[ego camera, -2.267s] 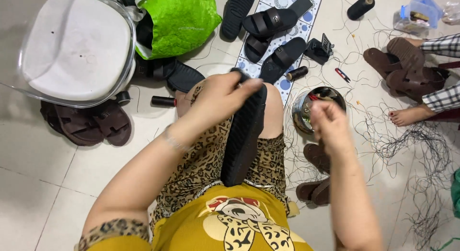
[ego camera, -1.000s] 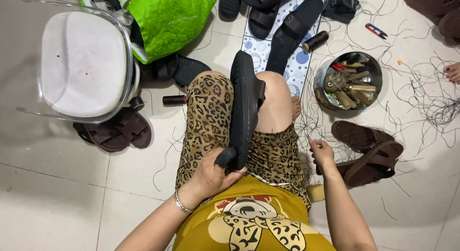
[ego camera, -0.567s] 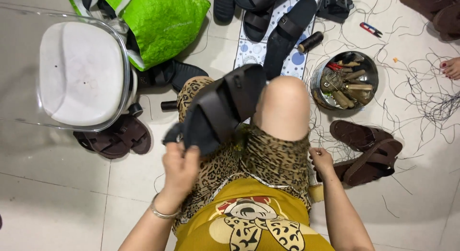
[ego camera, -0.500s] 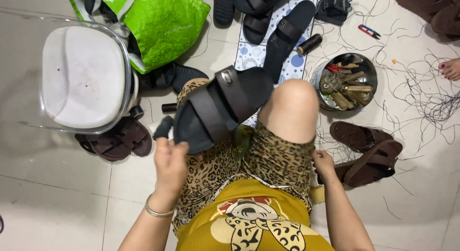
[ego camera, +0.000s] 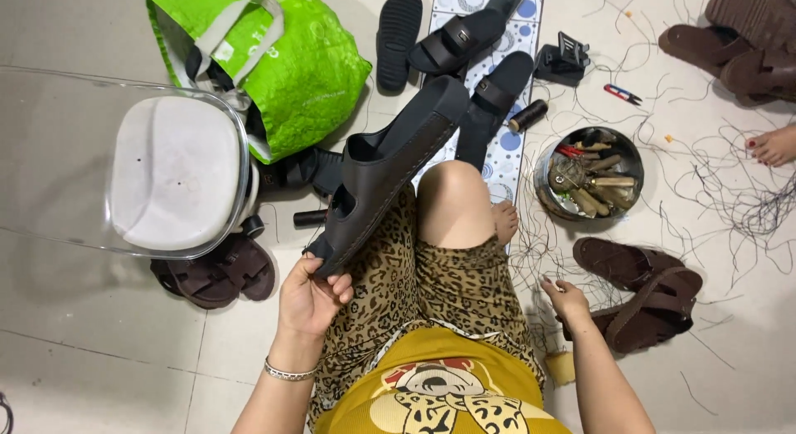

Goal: Hand-sewing the sole of a sandal to its upper part using a needle and thread.

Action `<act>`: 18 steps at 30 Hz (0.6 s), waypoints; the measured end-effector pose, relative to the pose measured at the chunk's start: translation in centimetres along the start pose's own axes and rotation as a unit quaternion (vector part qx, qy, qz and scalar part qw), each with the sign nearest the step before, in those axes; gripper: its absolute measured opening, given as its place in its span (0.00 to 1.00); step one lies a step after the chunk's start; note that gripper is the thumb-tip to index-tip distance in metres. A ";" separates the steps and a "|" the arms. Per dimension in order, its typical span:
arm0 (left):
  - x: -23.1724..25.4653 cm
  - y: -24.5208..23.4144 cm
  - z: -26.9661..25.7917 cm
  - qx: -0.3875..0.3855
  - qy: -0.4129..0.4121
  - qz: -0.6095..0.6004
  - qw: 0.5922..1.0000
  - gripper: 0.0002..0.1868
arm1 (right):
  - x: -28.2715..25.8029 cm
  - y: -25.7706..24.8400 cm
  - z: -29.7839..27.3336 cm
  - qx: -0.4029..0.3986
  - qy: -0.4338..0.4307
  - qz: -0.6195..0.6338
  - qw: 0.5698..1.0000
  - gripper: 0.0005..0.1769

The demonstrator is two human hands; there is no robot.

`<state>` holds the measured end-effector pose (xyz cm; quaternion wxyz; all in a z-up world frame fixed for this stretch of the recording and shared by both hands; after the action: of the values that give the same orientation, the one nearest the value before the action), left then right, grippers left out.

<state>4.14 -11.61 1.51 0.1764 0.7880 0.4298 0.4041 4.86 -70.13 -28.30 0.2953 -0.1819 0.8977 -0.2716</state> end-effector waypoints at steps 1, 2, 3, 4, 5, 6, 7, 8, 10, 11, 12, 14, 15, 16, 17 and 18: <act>0.2 0.1 -0.1 -0.001 0.004 -0.001 1.000 0.03 | -0.1 0.2 0.5 0.000 -0.004 0.000 1.000 0.37; 0.2 0.0 -0.3 0.000 0.002 -0.009 1.000 0.03 | -0.3 0.1 1.2 0.009 -0.011 -0.006 1.000 0.35; 0.2 -0.1 -0.5 0.002 0.000 -0.018 1.000 0.04 | -0.5 0.1 1.7 0.018 -0.018 -0.012 1.000 0.33; 0.4 0.0 -0.8 0.002 0.005 -0.021 1.000 0.04 | -2.9 -0.1 -0.6 0.017 -0.023 -0.015 0.999 0.33; 0.5 0.0 -1.2 0.005 0.001 -0.022 1.000 0.04 | -5.6 -0.4 -3.0 0.022 -0.049 0.064 0.997 0.29; 0.5 0.1 -1.4 0.007 -0.003 -0.023 1.000 0.04 | -8.2 -0.9 -5.4 0.027 -0.074 0.143 0.987 0.24; 0.3 -0.7 -1.2 0.005 0.000 -0.027 1.000 0.04 | -10.7 -1.4 -6.5 0.028 -0.079 0.142 0.986 0.24; -0.1 -1.5 -1.0 0.006 -0.007 -0.023 1.000 0.04 | -13.6 -2.1 -8.0 0.037 -0.125 0.170 0.977 0.20; -0.7 -1.5 -1.8 0.004 -0.017 -0.019 1.000 0.03 | -19.9 -4.4 -12.7 0.050 -0.170 0.199 0.964 0.17; -0.6 -0.1 -2.9 -0.034 -0.011 -0.033 0.999 0.02 | -23.8 -5.3 -15.8 0.017 -0.188 0.243 0.952 0.19; -0.7 1.3 -4.0 -0.071 -0.008 -0.047 0.996 0.04 | -27.5 -6.3 -19.1 -0.014 -0.204 0.285 0.936 0.21; -1.1 1.8 -5.4 -0.080 -0.020 -0.036 0.996 0.05 | -32.7 -8.1 -24.0 -0.047 -0.290 0.315 0.903 0.27; -1.4 2.0 -6.1 -0.085 -0.028 -0.025 0.996 0.05 | -35.9 -9.0 -27.1 -0.085 -0.372 0.340 0.859 0.32; -1.7 1.8 -6.5 -0.088 -0.033 -0.027 0.995 0.05 | -36.9 -9.3 -27.7 -0.081 -0.372 0.337 0.861 0.32; -2.0 1.6 -6.9 -0.088 -0.041 -0.029 0.995 0.04 | -39.1 -9.4 -29.6 -0.127 -0.445 0.348 0.815 0.37; -2.4 1.3 -7.4 -0.086 -0.050 -0.031 0.995 0.04 | -40.9 -9.5 -31.6 -0.175 -0.514 0.354 0.761 0.42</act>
<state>-1.78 -14.79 5.69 0.2767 0.7753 0.4084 0.3943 17.60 -45.67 16.47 0.7504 -0.0117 0.6439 0.1485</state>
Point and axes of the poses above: each hand's wrist, its own z-axis towards the middle knuckle, its own y-axis out of the palm, x = y × z, the point moved 9 cm from there along z, towards the middle knuckle, and after that the axes turned 3 degrees about z, right-handed, at the moved point
